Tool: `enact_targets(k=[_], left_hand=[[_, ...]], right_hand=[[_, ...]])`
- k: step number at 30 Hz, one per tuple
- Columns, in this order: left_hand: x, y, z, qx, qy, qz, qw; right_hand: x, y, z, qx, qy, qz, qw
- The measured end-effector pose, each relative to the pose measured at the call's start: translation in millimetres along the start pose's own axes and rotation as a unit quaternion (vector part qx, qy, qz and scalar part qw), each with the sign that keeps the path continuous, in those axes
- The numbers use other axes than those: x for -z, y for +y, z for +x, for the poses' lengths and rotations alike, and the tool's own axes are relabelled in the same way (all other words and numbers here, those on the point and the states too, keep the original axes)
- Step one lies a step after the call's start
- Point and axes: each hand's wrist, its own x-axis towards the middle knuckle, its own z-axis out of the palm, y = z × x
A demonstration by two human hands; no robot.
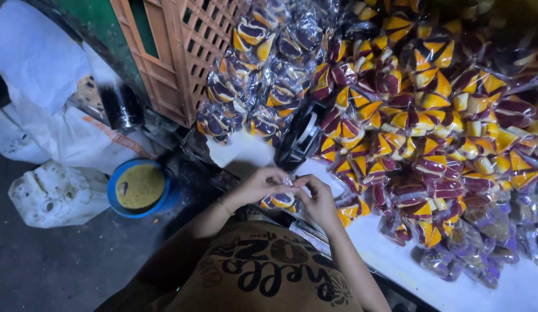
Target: The person is sealing small plastic bags of snacks using a manual heat sealer and organizing them.
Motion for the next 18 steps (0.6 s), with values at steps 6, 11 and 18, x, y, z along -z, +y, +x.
enact_targets(k=[6,11,18], left_hand=[[3,-4,-8,-0.092,0.088,0.37,0.92],[-19,-57,-7,-0.181,0.139,0.322,0.919],[-26,-77,12,-0.066,0.228,0.153,0.959]], right_hand=[[-22,45,-21,0.083,0.031,-0.311,0.946],[-41,45,-20,-0.022,0.064,-0.222,0.973],[-18,8,50,-0.092,0.206,-0.118,0.967]])
